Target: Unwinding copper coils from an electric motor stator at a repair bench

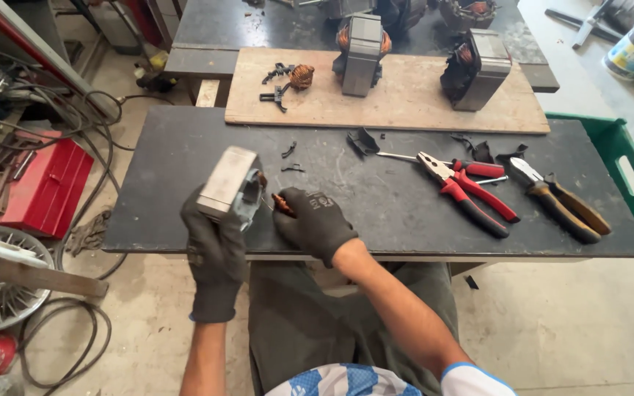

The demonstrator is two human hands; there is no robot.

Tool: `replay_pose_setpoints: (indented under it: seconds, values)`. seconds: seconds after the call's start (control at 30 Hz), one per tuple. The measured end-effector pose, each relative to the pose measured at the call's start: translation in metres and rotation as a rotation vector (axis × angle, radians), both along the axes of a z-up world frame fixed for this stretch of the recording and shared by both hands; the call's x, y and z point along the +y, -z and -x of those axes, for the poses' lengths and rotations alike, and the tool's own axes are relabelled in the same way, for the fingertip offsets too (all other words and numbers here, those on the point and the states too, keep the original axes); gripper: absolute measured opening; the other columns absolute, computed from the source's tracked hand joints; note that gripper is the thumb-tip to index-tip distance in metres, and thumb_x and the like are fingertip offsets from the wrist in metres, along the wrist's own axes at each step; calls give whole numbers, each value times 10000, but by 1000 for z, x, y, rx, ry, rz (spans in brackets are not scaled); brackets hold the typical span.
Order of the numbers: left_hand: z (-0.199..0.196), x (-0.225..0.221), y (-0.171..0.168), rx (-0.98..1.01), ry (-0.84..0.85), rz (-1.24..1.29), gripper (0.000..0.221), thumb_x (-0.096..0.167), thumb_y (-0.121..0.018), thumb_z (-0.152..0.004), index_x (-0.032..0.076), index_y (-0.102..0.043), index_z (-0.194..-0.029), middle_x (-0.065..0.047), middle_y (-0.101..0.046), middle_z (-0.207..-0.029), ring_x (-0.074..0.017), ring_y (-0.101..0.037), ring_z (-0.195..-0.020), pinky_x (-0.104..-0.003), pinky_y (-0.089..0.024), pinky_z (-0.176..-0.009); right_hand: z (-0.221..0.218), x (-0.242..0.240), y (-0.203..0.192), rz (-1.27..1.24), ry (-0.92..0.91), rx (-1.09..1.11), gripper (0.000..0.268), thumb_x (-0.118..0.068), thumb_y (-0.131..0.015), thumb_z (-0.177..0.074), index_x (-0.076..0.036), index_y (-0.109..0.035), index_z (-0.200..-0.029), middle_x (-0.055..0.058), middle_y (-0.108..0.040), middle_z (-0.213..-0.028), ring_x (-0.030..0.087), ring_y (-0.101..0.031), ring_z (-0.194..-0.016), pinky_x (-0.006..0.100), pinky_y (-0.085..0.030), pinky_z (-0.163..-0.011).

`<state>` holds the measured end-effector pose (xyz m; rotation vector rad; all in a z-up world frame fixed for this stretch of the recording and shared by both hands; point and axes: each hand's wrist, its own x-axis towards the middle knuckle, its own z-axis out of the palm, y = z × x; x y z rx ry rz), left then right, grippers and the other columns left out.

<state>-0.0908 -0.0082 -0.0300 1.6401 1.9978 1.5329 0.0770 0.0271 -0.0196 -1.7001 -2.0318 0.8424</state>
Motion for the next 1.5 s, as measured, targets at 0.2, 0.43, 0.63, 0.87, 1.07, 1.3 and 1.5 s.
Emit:
replay_pose_setpoints:
  seconds: [0.2,0.43,0.63,0.87,1.07,1.3,1.5]
  values:
    - [28,17,41,-231,105,122,401,531,-398,-1061,244,-425,-1340,-150,-681,-1227,-396,-642,-1167,-588,-466,-1054,-3,9,4,44,-12,-67,423,-455,-679,-871,-176,-703,-1188,134,-770,-1044,359,-700,-1132,507,-556,-980]
    - [47,26,-16,-369,370,191,477,389,-394,-1070,63,-547,-1383,-214,-631,-1299,-356,-605,-1236,-518,-499,-999,17,8,3,-278,-241,-304,329,-390,-692,-867,-211,-685,-1142,64,-748,-1036,338,-720,-1044,511,-607,-854]
    - [60,73,-10,-395,584,447,558,400,-519,-1010,75,-542,-1463,-272,-624,-1355,-437,-523,-1336,-554,-378,-1112,33,10,30,-477,-99,-297,406,-390,-735,-868,-205,-591,-1199,53,-692,-1058,326,-712,-1010,501,-616,-761]
    - [68,64,-11,32,503,610,414,408,-679,-947,94,-672,-1217,-192,-749,-1077,-422,-678,-1131,-569,-468,-939,7,-2,23,-279,-77,-34,397,-489,-637,-942,-203,-571,-1210,80,-719,-1050,362,-711,-1044,533,-588,-852]
    - [82,70,0,-394,677,356,350,256,-680,-1016,13,-677,-1269,-249,-727,-1070,-323,-661,-1099,-525,-507,-929,-9,-6,6,-208,-188,86,331,-424,-652,-906,-241,-612,-1179,68,-722,-1042,356,-696,-1105,513,-571,-897]
    - [89,94,36,-475,780,306,331,190,-754,-939,-6,-705,-1201,-190,-740,-1045,-290,-667,-1014,-507,-530,-930,-76,-12,-23,-208,-129,-35,304,-384,-669,-913,-227,-643,-1171,100,-722,-1025,366,-695,-1073,499,-565,-877]
    - [79,109,58,-640,832,196,940,225,-849,-744,33,-386,-1539,-265,-546,-1401,-370,-560,-1288,-537,-426,-1116,-114,32,0,-140,-69,-435,414,-298,-732,-866,-211,-667,-1266,121,-739,-1155,375,-668,-1168,532,-527,-997]
